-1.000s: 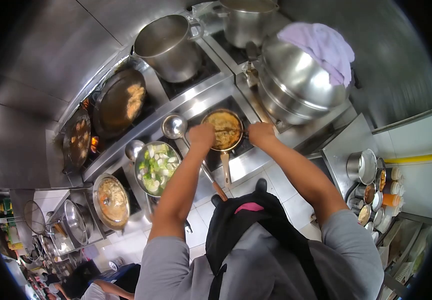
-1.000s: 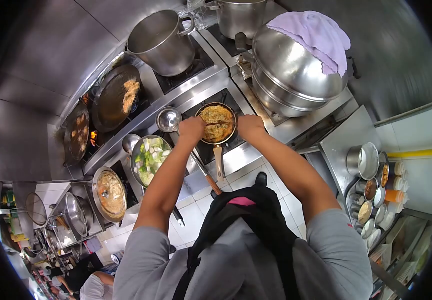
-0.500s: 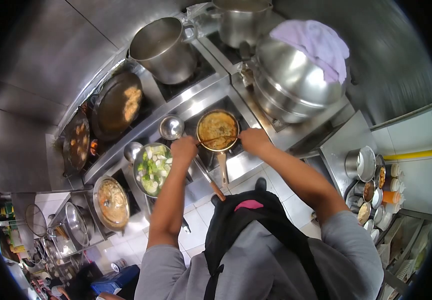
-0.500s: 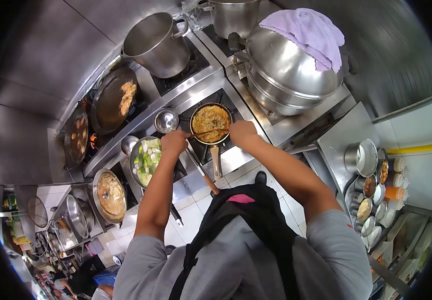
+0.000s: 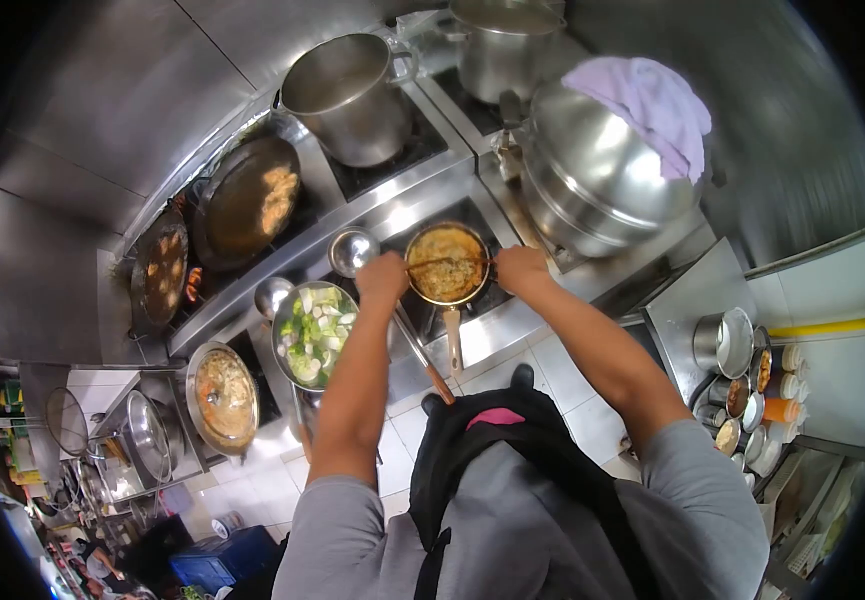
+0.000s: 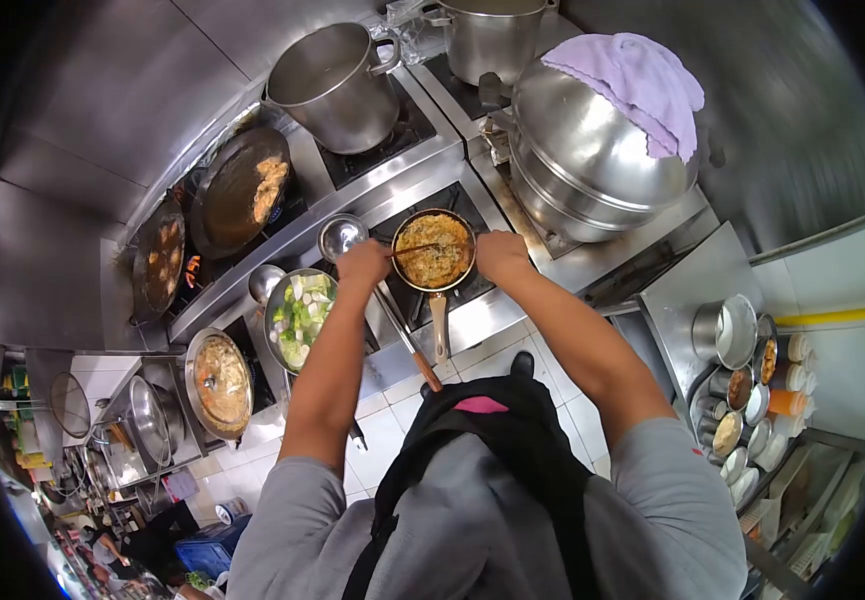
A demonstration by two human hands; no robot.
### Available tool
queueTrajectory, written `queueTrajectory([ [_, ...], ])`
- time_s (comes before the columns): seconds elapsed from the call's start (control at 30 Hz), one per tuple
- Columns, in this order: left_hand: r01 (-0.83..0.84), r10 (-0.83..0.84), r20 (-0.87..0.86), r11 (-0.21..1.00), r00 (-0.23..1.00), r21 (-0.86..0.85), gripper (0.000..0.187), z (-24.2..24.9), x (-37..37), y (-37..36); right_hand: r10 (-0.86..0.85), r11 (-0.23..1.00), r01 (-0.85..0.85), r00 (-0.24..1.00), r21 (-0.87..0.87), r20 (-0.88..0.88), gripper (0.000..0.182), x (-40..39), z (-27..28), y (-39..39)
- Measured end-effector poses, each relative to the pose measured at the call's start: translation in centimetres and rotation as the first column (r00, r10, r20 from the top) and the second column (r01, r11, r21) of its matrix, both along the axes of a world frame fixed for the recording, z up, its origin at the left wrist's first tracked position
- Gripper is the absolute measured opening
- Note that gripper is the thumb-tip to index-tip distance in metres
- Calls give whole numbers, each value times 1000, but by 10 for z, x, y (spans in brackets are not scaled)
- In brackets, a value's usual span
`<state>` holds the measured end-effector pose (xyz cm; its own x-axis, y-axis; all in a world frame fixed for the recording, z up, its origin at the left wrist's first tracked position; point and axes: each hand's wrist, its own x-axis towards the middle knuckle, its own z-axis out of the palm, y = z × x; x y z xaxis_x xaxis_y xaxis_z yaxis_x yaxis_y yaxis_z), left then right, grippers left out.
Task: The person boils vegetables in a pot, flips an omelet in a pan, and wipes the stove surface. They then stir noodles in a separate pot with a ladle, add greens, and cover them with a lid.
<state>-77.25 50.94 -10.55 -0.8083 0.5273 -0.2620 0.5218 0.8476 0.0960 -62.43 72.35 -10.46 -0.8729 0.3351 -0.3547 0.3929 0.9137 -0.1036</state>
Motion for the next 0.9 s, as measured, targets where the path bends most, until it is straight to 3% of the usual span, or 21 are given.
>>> queueTrajectory([
  [0.1,-67,73,63,993,995,-101,25,33,6,-8,19,999,-19,1000,-38,-10,21,1,10,-2],
  [0.13,-88,94,50,990,994,-114,25,-1,2,-11,56,998,-57,998,-26,-16,21,-4,6,-10],
  [0.23,-92,95,34,992,995,-82,24,-4,1,-22,60,998,-60,998,-17,24,23,-14,-7,-11],
  [0.3,-162,164,57,986,985,-46,24,21,9,-34,53,998,-53,998,-16,19,25,-12,0,-4],
  [0.37,-208,180,175,966,968,154,29,32,22,-54,54,995,-51,998,-80,44,25,-4,4,3],
  [0.43,-248,119,291,853,949,459,36,12,56,-66,-102,933,38,981,-358,-163,36,9,-13,-7],
  [0.47,-267,42,367,762,929,589,40,-12,82,-65,-88,838,-12,984,-546,-155,53,13,-20,-19],
  [0.5,-294,-46,422,649,905,702,45,-31,110,-58,-180,602,88,983,-794,-27,55,18,-13,-40],
  [0.53,-620,-22,737,524,675,584,42,-23,143,-38,-295,227,208,946,-951,137,48,23,-49,-60],
  [0.57,-857,-67,937,384,344,342,39,-11,166,-27,-336,159,443,865,-882,374,40,29,-32,-69],
  [0.63,-801,230,817,453,529,391,39,-96,161,-55,-535,142,223,837,-964,115,37,44,-56,-83],
  [0.67,-806,235,815,437,530,398,39,-106,164,-62,-521,151,214,847,-965,107,37,51,-56,-80],
  [0.73,-639,583,332,765,741,84,52,-120,171,-79,-527,259,279,843,-925,106,34,61,-52,-70],
  [0.77,-582,545,364,813,755,-9,63,-144,177,-84,-495,209,316,850,-925,179,33,68,-35,-68],
  [0.83,-597,490,468,796,735,104,59,-170,171,-89,-458,180,364,853,-914,250,32,78,-23,-57],
  [0.87,-711,479,574,643,664,286,39,-182,173,-92,-458,198,380,851,-904,257,31,88,-28,-49],
  [0.9,-719,488,569,629,662,297,39,-170,174,-95,-471,175,373,844,-911,256,31,98,-27,-39],
])
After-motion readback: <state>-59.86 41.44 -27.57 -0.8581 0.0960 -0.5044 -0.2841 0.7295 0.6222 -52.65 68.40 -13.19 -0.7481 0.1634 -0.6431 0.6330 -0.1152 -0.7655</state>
